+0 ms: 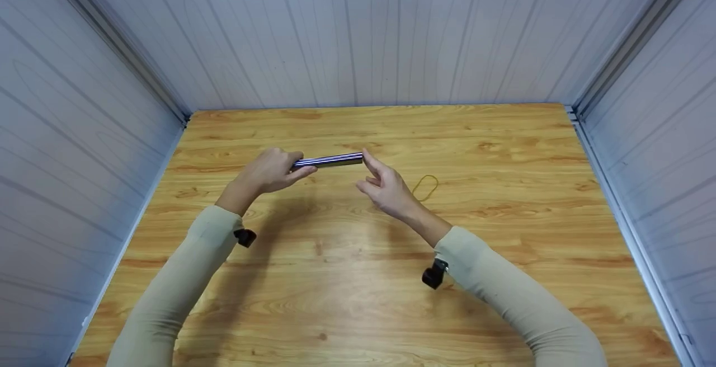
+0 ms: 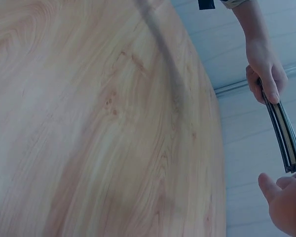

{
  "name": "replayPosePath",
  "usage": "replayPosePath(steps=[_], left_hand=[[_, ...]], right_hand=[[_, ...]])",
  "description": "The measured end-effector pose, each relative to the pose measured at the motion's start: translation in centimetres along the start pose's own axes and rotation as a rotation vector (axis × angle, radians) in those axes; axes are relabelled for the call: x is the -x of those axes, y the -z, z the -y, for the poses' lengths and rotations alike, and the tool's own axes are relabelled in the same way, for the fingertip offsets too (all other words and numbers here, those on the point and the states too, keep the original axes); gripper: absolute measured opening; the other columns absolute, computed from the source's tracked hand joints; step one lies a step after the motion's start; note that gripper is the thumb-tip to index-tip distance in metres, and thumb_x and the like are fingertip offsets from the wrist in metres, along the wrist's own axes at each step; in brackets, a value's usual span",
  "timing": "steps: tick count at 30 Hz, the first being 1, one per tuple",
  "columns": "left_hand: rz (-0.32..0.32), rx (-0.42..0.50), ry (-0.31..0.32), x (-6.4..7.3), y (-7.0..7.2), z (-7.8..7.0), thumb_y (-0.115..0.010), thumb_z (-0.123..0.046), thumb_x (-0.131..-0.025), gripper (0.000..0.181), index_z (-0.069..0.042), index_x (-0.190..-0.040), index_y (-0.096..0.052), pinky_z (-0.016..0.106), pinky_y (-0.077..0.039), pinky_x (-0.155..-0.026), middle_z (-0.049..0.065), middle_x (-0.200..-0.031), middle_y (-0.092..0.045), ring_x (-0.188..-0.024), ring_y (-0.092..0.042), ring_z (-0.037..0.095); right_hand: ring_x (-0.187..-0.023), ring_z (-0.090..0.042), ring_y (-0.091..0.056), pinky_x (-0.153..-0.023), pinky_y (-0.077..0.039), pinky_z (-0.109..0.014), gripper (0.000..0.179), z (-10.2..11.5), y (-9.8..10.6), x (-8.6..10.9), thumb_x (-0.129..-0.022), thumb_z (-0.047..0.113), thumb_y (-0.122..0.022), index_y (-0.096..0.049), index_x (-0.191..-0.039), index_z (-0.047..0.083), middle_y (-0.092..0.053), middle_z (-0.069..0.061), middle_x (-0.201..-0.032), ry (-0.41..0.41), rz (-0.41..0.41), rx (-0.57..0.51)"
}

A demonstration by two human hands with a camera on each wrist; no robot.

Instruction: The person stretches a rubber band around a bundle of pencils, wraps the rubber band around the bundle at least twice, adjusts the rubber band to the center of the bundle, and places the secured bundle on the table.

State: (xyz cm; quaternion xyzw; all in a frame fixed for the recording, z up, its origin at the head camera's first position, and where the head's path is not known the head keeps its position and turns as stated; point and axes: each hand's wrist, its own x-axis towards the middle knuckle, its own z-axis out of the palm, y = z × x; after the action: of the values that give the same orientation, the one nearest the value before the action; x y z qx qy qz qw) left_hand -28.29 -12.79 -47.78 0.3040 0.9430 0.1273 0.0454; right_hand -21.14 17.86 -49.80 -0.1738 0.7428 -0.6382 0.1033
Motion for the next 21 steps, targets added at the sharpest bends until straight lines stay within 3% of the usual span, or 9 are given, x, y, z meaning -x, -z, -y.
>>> replayPosePath(steps=[3, 8, 13, 17, 21], left_hand=[[0.002, -0.002, -0.002, -0.1, 0.0, -0.3, -0.053, -0.059, -0.117, 0.06, -0.005, -0.094, -0.066, 0.031, -0.034, -0.061, -0.003, -0.067, -0.04, -0.059, -0.038, 0.013], [-0.018, 0.001, -0.012, -0.3, 0.1, -0.7, -0.055, -0.059, -0.116, 0.059, -0.006, -0.09, -0.063, 0.03, -0.033, -0.06, -0.004, -0.066, -0.039, -0.059, -0.037, 0.012], [-0.019, -0.006, -0.015, -0.4, 0.2, -0.7, -0.055, -0.059, -0.115, 0.059, -0.007, -0.089, -0.062, 0.03, -0.033, -0.06, -0.004, -0.067, -0.04, -0.059, -0.038, 0.012], [-0.008, 0.002, -0.012, -0.4, 0.1, -0.5, -0.055, -0.059, -0.116, 0.06, -0.005, -0.091, -0.064, 0.03, -0.033, -0.06, -0.004, -0.067, -0.04, -0.06, -0.038, 0.012], [-0.012, 0.01, -0.004, -0.1, 0.0, -0.3, -0.056, -0.058, -0.116, 0.059, -0.004, -0.092, -0.066, 0.031, -0.034, -0.06, -0.004, -0.067, -0.04, -0.059, -0.038, 0.012]], right_hand=[[-0.174, -0.047, -0.016, -0.13, -0.038, -0.048, 0.074, 0.0, -0.1, 0.0, -0.113, -0.007, -0.053, -0.013, -0.174, -0.011, -0.01, -0.027, -0.186, -0.004, 0.004, -0.006], [-0.174, -0.048, -0.018, -0.127, -0.043, -0.046, 0.077, 0.0, -0.1, 0.2, -0.113, -0.005, -0.056, -0.01, -0.175, -0.009, -0.007, -0.026, -0.187, -0.014, 0.007, 0.034], [-0.174, -0.046, -0.021, -0.129, -0.042, -0.048, 0.076, 0.0, 0.2, 0.3, -0.112, -0.005, -0.057, -0.014, -0.175, -0.008, -0.012, -0.025, -0.187, 0.007, -0.012, 0.052], [-0.174, -0.047, -0.019, -0.131, -0.043, -0.033, 0.074, -0.3, 0.7, 0.3, -0.11, -0.01, -0.056, -0.017, -0.174, -0.012, -0.018, -0.029, -0.184, 0.029, -0.047, 0.038], [-0.174, -0.049, -0.019, -0.121, -0.044, -0.011, 0.073, -1.0, 2.0, 0.4, -0.109, -0.011, -0.055, -0.019, -0.173, -0.014, -0.021, -0.033, -0.183, 0.028, -0.091, 0.037]])
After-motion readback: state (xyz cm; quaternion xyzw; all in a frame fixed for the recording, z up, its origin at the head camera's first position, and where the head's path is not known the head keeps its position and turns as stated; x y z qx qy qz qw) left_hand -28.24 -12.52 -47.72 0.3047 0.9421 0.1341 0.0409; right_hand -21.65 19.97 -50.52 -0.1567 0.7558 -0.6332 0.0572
